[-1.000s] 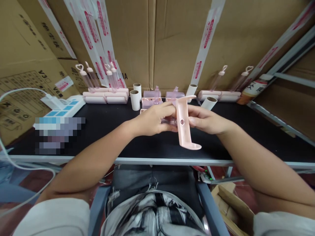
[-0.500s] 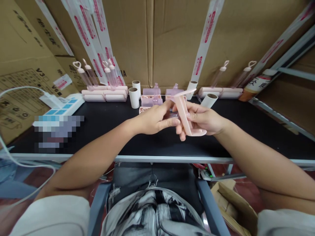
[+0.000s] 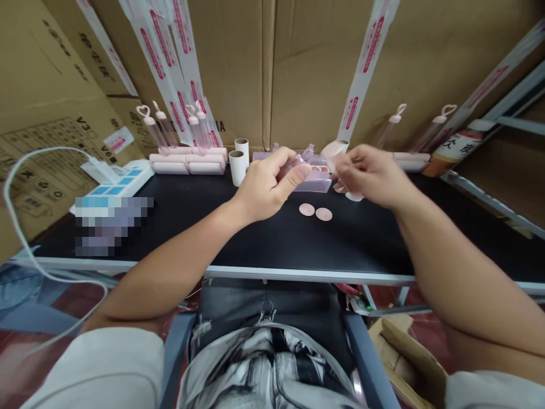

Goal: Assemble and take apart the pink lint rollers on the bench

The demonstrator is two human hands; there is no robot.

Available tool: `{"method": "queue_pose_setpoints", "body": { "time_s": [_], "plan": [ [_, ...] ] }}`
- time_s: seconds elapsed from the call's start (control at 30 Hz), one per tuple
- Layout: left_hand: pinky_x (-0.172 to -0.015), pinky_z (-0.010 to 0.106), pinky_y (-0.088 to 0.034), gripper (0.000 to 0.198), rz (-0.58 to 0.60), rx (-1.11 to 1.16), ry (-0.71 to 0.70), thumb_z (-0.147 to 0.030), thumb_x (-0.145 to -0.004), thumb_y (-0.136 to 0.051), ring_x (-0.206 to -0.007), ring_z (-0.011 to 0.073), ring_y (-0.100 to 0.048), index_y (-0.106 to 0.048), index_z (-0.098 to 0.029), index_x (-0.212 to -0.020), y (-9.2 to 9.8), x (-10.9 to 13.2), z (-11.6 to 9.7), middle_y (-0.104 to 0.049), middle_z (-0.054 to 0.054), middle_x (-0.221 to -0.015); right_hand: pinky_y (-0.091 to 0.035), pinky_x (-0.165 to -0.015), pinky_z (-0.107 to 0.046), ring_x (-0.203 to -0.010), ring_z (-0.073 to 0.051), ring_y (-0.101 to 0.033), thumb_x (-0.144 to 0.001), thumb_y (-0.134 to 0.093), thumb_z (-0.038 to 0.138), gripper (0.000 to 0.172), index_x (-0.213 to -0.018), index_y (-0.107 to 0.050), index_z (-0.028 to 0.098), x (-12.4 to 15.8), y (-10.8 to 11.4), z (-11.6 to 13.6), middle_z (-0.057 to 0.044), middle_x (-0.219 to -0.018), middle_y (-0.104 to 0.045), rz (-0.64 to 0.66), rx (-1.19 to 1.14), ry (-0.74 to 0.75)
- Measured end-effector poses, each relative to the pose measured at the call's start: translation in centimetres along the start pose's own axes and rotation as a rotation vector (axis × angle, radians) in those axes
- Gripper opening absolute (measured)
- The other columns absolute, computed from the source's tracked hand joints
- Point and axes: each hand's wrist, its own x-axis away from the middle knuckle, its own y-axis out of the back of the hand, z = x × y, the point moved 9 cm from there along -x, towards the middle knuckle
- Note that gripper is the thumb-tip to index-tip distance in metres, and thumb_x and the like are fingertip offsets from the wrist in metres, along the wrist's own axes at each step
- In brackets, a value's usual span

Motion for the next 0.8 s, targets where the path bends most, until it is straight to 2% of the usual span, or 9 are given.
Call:
{"method": "queue_pose_setpoints", "body": {
  "time_s": [0.07, 0.13, 0.2, 0.3, 0.43, 0.53, 0.63, 0.7, 0.8],
  "plan": [
    [-0.069, 0.034, -0.051, 0.059, -0.010, 0.077, -0.004, -0.082, -0.103, -0.053, -0.070, 0.0185, -0.066, -0.064, -0.024, -0.104, 0.1, 0.1, -0.1, -0.063, 0.000, -0.073, -0.047, -0.064, -0.033, -0.065, -0.019, -0.062, -0.096, -0.076, 0.047, 0.027, -0.090, -0.066, 0.023, -1.1, -1.7, -1.2, -0.004, -0.076, -0.070, 0.062, 0.309, 0.067],
    [-0.065, 0.033, -0.051, 0.058, -0.019, 0.137, 0.005, -0.082, -0.103, -0.054, -0.069, 0.0187, -0.068, -0.063, -0.025, -0.104, 0.2, 0.2, 0.1, -0.062, -0.001, -0.072, -0.050, -0.077, -0.037, -0.080, -0.024, -0.066, -0.096, -0.071, 0.038, 0.019, -0.088, -0.075, 0.020, -1.8, -3.4, -1.3, -0.009, -0.087, -0.073, 0.054, 0.537, 0.191],
    [-0.062, 0.032, -0.051, 0.059, -0.039, 0.177, 0.024, -0.083, -0.103, -0.053, -0.069, 0.0193, -0.070, -0.062, -0.025, -0.103, 0.5, 0.2, 0.4, -0.062, 0.000, -0.071, -0.051, -0.088, -0.041, -0.092, -0.029, -0.067, -0.095, -0.068, 0.032, 0.020, -0.092, -0.082, 0.018, -2.2, -4.9, -1.5, -0.013, -0.094, -0.073, 0.051, 0.679, 0.272],
    [-0.060, 0.032, -0.051, 0.060, -0.064, 0.210, 0.040, -0.085, -0.101, -0.054, -0.070, 0.0202, -0.072, -0.061, -0.025, -0.102, 0.7, 0.1, 0.6, -0.062, 0.000, -0.072, -0.051, -0.094, -0.042, -0.098, -0.030, -0.068, -0.097, -0.067, 0.029, 0.023, -0.097, -0.086, 0.017, -2.7, -6.5, -2.4, -0.013, -0.094, -0.074, 0.090, 0.796, 0.291],
    [-0.057, 0.030, -0.051, 0.062, -0.045, 0.262, 0.068, -0.087, -0.100, -0.054, -0.065, 0.0181, -0.069, -0.060, -0.025, -0.103, 0.3, 0.0, 0.8, -0.061, -0.001, -0.071, -0.051, -0.092, -0.041, -0.096, -0.029, -0.068, -0.097, -0.067, 0.027, 0.022, -0.100, -0.087, 0.018, -3.1, -7.3, -3.9, -0.012, -0.093, -0.077, 0.137, 0.891, 0.266],
    [-0.056, 0.030, -0.052, 0.061, 0.009, 0.332, 0.127, -0.085, -0.103, -0.048, -0.062, 0.0163, -0.067, -0.058, -0.025, -0.107, -0.5, -0.2, 1.6, -0.063, 0.000, -0.075, -0.051, -0.088, -0.040, -0.090, -0.029, -0.068, -0.098, -0.067, 0.028, 0.023, -0.103, -0.087, 0.017, -3.2, -7.3, -4.2, -0.013, -0.091, -0.078, 0.167, 0.946, 0.233],
    [-0.061, 0.032, -0.058, 0.055, 0.060, 0.385, 0.184, -0.077, -0.111, -0.040, -0.069, 0.0170, -0.073, -0.056, -0.026, -0.117, -1.2, -0.3, 2.5, -0.070, 0.002, -0.086, -0.050, -0.084, -0.039, -0.087, -0.028, -0.069, -0.096, -0.069, 0.030, 0.026, -0.110, -0.085, 0.015, -2.8, -5.9, -3.1, -0.013, -0.094, -0.079, 0.128, 0.887, 0.216],
    [-0.068, 0.033, -0.061, 0.050, 0.077, 0.401, 0.209, -0.073, -0.113, -0.038, -0.080, 0.0188, -0.079, -0.054, -0.026, -0.121, -1.4, -0.4, 2.9, -0.074, 0.003, -0.095, -0.048, -0.078, -0.037, -0.081, -0.026, -0.068, -0.095, -0.069, 0.032, 0.024, -0.108, -0.083, 0.016, -2.2, -4.6, -2.1, -0.011, -0.090, -0.078, 0.117, 0.788, 0.203],
    [-0.077, 0.035, -0.064, 0.043, 0.092, 0.417, 0.231, -0.067, -0.114, -0.045, -0.095, 0.0218, -0.082, -0.052, -0.025, -0.122, -1.8, -0.3, 3.2, -0.078, 0.006, -0.104, -0.044, -0.069, -0.034, -0.069, -0.021, -0.064, -0.096, -0.070, 0.041, 0.022, -0.093, -0.079, 0.021, -0.7, -4.4, -1.8, -0.004, -0.077, -0.074, 0.304, 0.675, 0.139]
  ]
}}
